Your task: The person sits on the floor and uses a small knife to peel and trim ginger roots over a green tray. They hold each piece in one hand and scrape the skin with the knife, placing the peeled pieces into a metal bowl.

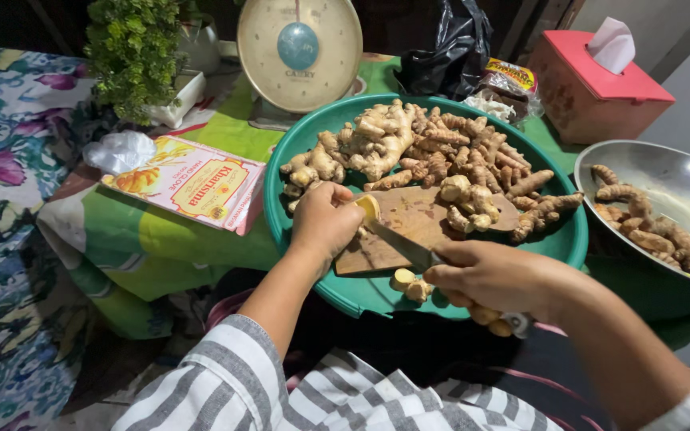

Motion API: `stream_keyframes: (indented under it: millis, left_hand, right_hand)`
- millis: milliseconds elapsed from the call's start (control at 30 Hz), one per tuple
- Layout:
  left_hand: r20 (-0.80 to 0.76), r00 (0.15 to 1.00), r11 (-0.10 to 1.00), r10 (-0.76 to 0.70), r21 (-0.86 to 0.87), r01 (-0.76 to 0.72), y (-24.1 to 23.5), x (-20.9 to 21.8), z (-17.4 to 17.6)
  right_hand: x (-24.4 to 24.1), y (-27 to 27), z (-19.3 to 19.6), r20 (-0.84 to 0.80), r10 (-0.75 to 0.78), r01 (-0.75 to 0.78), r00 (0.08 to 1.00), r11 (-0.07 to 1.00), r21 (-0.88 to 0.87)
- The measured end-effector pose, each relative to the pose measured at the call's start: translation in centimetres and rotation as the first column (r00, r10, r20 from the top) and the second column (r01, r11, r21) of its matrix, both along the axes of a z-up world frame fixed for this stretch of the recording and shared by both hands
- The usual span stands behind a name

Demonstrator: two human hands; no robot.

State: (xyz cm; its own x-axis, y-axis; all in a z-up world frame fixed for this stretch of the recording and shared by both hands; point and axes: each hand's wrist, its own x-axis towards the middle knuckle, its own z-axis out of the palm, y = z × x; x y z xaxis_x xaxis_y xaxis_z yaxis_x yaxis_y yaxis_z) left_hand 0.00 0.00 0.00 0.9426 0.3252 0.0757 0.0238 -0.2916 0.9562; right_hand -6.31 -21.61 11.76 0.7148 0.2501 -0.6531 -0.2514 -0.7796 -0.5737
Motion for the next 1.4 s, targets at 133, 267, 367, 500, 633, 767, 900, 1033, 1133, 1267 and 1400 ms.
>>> stream_keyframes:
  millis: [133, 267, 367, 500, 633, 767, 900, 1033, 1133, 1267, 1400]
  left_hand:
    - [-0.090, 0.991, 0.995, -0.098, -0.015, 0.097, -0.2, -0.5, 1.0]
    - [-0.122, 0.975, 0.979, -0.187, -0.110, 0.174, -0.4, -1.0, 1.6]
    - [-0.142, 0.967, 0.972, -0.212, -0.128, 0.195, -0.4, -1.1, 1.8]
    - [-0.160, 0.949, 0.963, -0.271, -0.035, 0.268, -0.2, -1.4, 1.7]
    - [-0.015, 0.895, 0.889, -0.446, 0.106, 0.445, 0.0, -1.5, 1.2]
    - [0.069, 0.796, 0.796, -0.602, 0.136, 0.590, -0.3, -1.5, 0.6]
    - [-0.002, 0.760, 0.760, -0.650, 0.026, 0.649, -0.2, -1.6, 0.3]
    - [0.068, 0.876, 0.857, -0.477, -0.182, 0.481, 0.0, -1.4, 0.4]
    - [0.069, 0.954, 0.955, -0.291, -0.038, 0.294, -0.1, -1.0, 0.3]
    - [0.062, 0.983, 0.968, -0.172, 0.194, 0.157, -0.2, -0.5, 0.0]
    - [0.039, 0.987, 0.967, -0.157, 0.208, 0.146, 0.0, -0.3, -0.1]
  right_hand:
    - [0.4, -1.5, -0.5, 0.043, -0.138, 0.133, 0.989, 0.986, 0.101]
    - [1.6, -1.4, -1.9, 0.181, -0.125, 0.122, 0.976, 0.992, 0.028]
    - [1.9, -1.3, -2.3, 0.211, -0.089, 0.103, 0.973, 0.993, -0.056]
    - [1.7, -1.2, -1.6, 0.197, -0.025, 0.050, 0.980, 0.991, -0.125]
    - [0.9, -1.5, -0.1, 0.183, 0.074, -0.027, 0.980, 0.969, -0.244]
    - [0.3, -2.1, 0.5, 0.138, 0.085, -0.042, 0.987, 0.956, -0.290]
    - [0.1, -3.2, 0.6, 0.104, 0.083, -0.045, 0.991, 0.945, -0.325]
    - [0.2, -4.4, 1.2, 0.099, 0.242, -0.185, 0.965, 0.899, -0.397]
    - [0.1, -4.5, 1.9, 0.112, 0.263, -0.201, 0.958, 0.898, -0.391]
    - [-0.1, -4.4, 2.9, 0.137, 0.186, -0.104, 0.973, 0.881, -0.462]
    - [-0.2, -4.2, 2.3, 0.263, 0.099, 0.004, 0.960, 0.931, -0.365]
